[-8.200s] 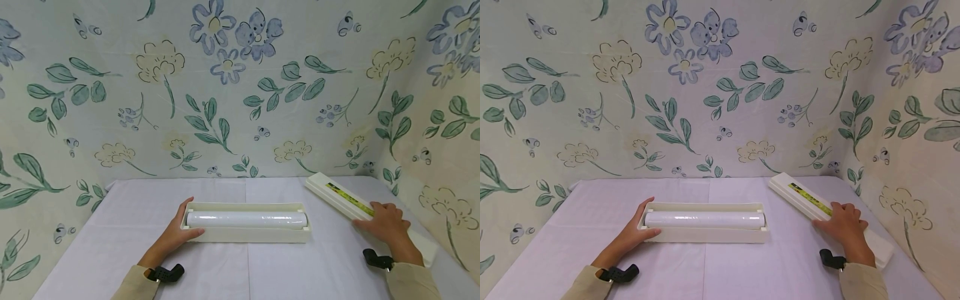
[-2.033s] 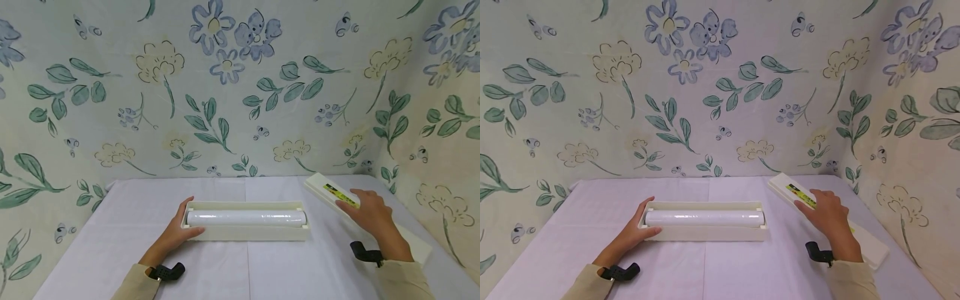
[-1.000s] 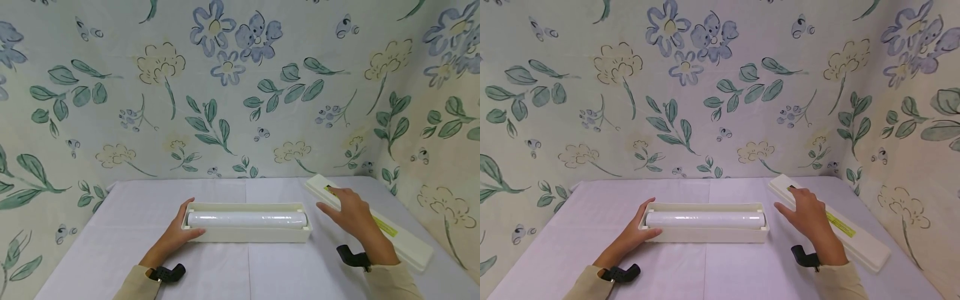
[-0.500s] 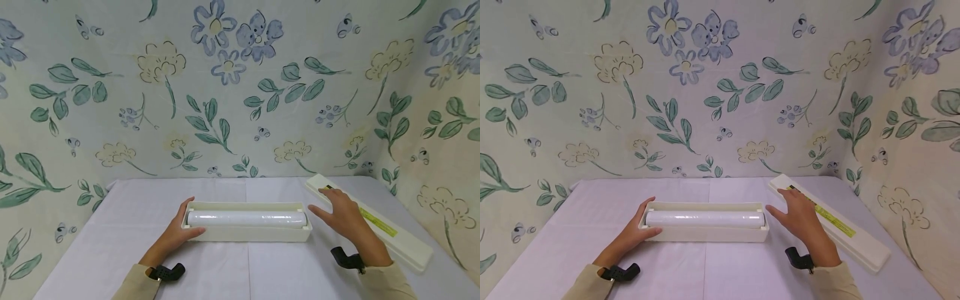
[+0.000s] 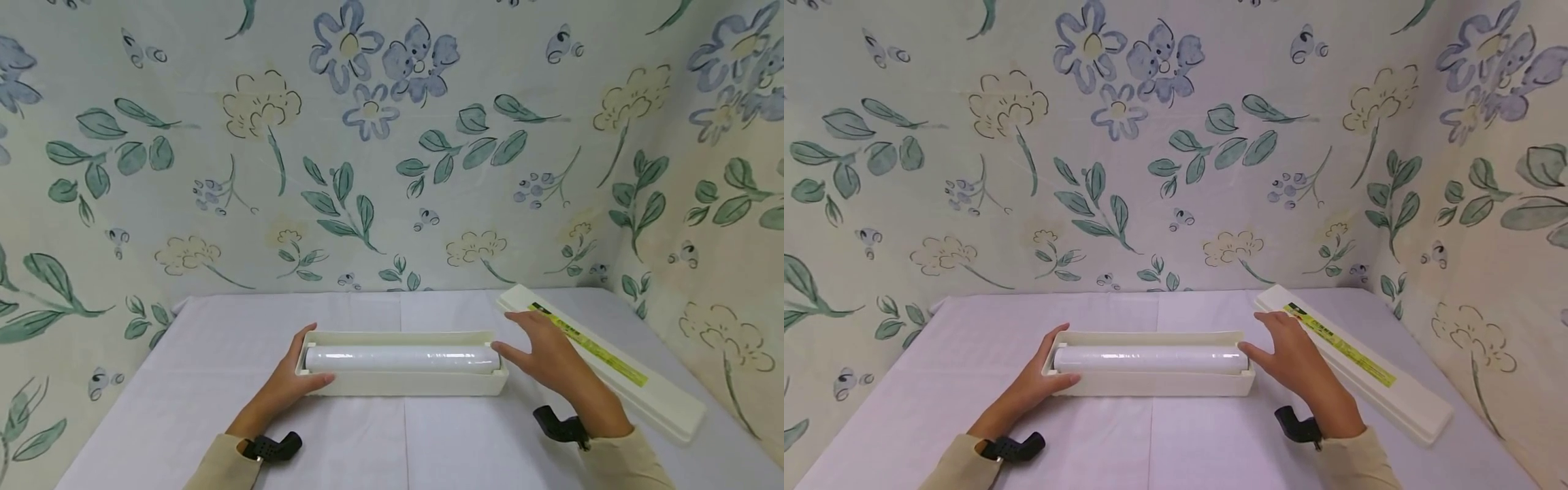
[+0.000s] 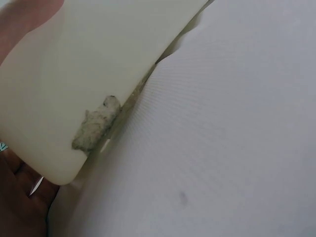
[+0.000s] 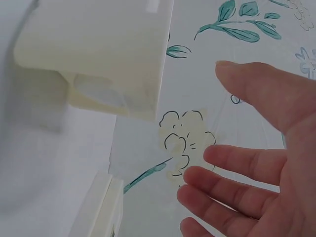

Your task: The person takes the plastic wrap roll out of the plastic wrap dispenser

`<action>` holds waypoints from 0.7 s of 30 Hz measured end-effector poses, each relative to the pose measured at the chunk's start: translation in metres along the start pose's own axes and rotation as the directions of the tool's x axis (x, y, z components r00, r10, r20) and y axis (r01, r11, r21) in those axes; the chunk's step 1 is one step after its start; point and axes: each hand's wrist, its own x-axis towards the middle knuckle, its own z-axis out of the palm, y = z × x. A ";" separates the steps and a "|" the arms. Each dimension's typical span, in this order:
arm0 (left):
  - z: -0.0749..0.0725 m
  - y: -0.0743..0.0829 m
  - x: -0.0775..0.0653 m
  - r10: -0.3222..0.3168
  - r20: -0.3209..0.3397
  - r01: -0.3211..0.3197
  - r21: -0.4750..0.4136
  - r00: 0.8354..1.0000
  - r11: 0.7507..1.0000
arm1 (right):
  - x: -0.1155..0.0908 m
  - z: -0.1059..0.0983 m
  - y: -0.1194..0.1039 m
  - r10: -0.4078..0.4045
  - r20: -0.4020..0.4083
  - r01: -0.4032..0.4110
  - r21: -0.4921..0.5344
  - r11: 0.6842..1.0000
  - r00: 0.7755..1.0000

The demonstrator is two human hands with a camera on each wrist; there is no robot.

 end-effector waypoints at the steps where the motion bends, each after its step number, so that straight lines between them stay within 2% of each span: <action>1: 0.000 0.000 0.000 -0.001 -0.001 0.001 -0.001 1.000 1.000 | 0.000 0.001 -0.001 -0.010 0.001 0.010 0.005 1.000 1.000; 14: -0.002 -0.003 -0.002 0.004 -0.003 -0.004 0.001 1.000 1.000 | 0.000 0.009 -0.009 -0.063 0.041 0.062 0.022 0.998 0.997; 21: -0.001 -0.001 0.000 0.007 0.004 -0.007 -0.008 1.000 1.000 | -0.002 0.011 -0.011 -0.091 0.049 0.087 0.070 0.994 0.995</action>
